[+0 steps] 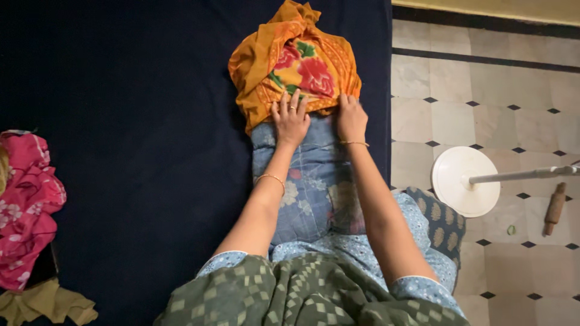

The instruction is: The person wraps a floral-patterned orange cloth around a blue pillow, folds the edges, and ties the cloth with a string to secure it.

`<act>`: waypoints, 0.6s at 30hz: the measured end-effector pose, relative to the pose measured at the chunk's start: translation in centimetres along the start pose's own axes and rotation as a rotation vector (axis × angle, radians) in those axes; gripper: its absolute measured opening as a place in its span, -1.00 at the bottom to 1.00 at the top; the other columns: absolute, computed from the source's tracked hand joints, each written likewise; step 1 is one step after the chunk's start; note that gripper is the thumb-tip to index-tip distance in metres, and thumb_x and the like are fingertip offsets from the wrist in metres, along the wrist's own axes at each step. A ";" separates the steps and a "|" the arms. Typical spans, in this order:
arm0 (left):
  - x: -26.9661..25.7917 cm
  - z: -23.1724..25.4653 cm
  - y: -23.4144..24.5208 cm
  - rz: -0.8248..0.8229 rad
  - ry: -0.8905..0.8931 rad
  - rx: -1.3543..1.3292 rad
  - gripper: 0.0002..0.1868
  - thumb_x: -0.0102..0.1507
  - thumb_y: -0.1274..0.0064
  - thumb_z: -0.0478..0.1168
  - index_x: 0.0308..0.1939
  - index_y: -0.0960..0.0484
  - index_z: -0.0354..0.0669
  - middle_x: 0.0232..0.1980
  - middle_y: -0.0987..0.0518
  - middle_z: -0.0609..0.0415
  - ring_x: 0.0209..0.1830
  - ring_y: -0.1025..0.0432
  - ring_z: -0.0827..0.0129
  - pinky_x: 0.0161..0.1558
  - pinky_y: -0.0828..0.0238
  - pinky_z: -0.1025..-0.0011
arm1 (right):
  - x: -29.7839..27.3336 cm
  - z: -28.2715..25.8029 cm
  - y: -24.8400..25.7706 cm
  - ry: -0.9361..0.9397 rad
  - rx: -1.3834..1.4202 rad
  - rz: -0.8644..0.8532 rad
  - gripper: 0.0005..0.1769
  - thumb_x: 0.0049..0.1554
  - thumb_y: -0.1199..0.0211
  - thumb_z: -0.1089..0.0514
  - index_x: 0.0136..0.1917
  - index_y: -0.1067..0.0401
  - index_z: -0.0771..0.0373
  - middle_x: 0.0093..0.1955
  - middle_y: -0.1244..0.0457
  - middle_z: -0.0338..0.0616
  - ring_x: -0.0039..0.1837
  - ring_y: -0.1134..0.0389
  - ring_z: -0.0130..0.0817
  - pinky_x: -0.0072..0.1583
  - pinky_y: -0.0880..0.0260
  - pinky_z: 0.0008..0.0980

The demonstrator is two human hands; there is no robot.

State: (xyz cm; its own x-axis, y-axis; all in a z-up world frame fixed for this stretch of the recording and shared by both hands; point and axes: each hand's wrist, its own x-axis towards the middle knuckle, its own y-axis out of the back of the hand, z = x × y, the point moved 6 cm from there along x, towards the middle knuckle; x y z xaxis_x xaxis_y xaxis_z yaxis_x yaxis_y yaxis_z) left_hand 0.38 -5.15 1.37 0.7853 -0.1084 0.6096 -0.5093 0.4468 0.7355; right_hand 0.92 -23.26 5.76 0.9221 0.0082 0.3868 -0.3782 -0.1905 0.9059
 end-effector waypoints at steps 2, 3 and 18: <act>-0.1 -0.2 -0.2 -0.014 0.001 0.001 -0.39 0.23 -0.09 -0.05 0.38 -0.41 0.08 0.53 -0.27 0.12 0.55 -0.09 0.00 0.43 0.07 -0.26 | -1.2 -0.2 0.3 -0.052 0.024 -0.007 -0.77 0.20 -0.06 0.25 0.14 -0.36 0.19 -0.02 -0.30 0.01 -0.05 -0.40 0.03 -0.12 -0.41 -0.07; -0.1 -0.2 -0.4 -0.035 0.004 -0.009 -0.38 0.22 -0.09 -0.04 0.38 -0.40 0.07 0.54 -0.26 0.11 0.56 -0.08 -0.01 0.43 0.07 -0.26 | -1.8 -0.5 0.5 -0.079 0.036 -0.010 -0.76 0.20 -0.06 0.24 0.15 -0.37 0.19 -0.01 -0.29 0.03 -0.06 -0.40 0.05 -0.12 -0.41 -0.05; -1.6 -0.9 -4.7 -0.264 0.059 0.153 -0.06 0.23 -0.07 0.08 0.64 -0.02 0.09 0.72 0.20 -0.01 0.71 0.32 -0.10 0.54 0.35 -0.29 | -7.4 -2.7 -1.0 0.083 -0.232 -0.022 -0.25 0.25 0.06 0.22 0.69 0.01 0.21 0.75 0.14 -0.05 0.73 0.10 -0.02 0.55 -0.02 0.02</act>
State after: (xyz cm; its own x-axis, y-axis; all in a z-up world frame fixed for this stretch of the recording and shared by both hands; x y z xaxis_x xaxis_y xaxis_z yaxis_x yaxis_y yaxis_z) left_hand 1.84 -6.26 -3.35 0.9142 -0.1490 0.3768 -0.3287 0.2711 0.9047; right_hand -5.73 -20.46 2.48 0.9243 0.0919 0.3705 -0.3753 0.0410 0.9260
